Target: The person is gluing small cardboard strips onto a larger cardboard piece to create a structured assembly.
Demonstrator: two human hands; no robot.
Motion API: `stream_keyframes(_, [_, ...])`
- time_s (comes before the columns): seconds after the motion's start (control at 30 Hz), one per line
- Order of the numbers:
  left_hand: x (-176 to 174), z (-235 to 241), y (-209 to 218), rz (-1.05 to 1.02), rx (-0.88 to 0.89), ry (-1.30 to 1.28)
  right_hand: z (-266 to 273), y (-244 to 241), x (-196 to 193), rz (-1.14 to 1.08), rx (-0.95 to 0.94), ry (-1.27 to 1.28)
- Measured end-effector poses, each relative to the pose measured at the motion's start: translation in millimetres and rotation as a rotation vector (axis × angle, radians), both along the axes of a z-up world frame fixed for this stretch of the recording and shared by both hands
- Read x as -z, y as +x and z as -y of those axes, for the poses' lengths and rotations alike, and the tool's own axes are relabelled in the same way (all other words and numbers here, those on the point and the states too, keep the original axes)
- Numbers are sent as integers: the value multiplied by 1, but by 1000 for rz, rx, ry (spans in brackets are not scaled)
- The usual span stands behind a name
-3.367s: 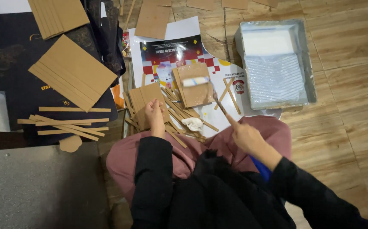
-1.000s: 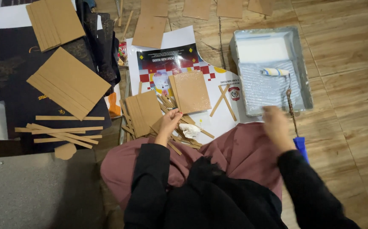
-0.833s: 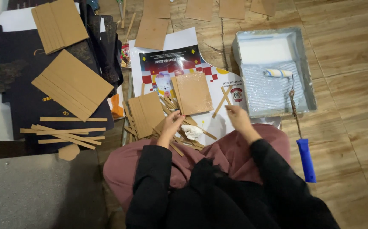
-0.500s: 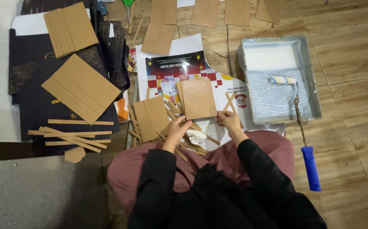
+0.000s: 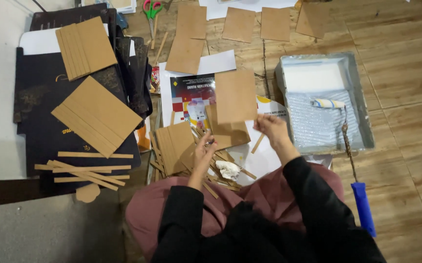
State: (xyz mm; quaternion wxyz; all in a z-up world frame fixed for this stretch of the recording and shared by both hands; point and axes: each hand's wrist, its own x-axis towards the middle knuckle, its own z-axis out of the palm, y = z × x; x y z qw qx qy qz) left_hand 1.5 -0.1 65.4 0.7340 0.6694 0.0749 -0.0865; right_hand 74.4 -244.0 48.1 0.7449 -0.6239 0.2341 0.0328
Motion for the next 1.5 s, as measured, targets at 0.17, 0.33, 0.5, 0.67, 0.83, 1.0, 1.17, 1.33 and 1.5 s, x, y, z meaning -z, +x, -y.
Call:
stream_keyframes(0.17, [-6, -3, 7, -54, -90, 5, -12, 73, -52, 140, 100, -7])
stream_keyframes(0.33, [-4, -2, 9, -80, -95, 78, -2, 111, -29, 101, 127, -49])
stream_keyframes(0.5, [5, -6, 9, -46, -110, 95, 10, 70, 1, 25, 166, -255])
stream_keyframes(0.67, [14, -5, 6, -73, -127, 187, 30, -15, -70, 97, 61, -102])
stream_keyframes(0.83, [11, -6, -1, -10, -266, 194, 107, -93, -110, 141, 121, -266])
stream_keyframes(1.0, [-14, -13, -9, -31, -319, 231, 135, -171, -145, 159, 372, -371])
stream_keyframes(1.17, [-13, -19, -18, 133, -413, 185, 141, -218, -98, 340, 423, -676])
stream_keyframes(1.33, [10, -25, -21, 92, -485, 176, 98, -225, -84, 562, 325, -1125])
stream_keyframes(1.5, [13, -26, -28, 101, -515, 81, 74, -215, -73, 666, 236, -1321])
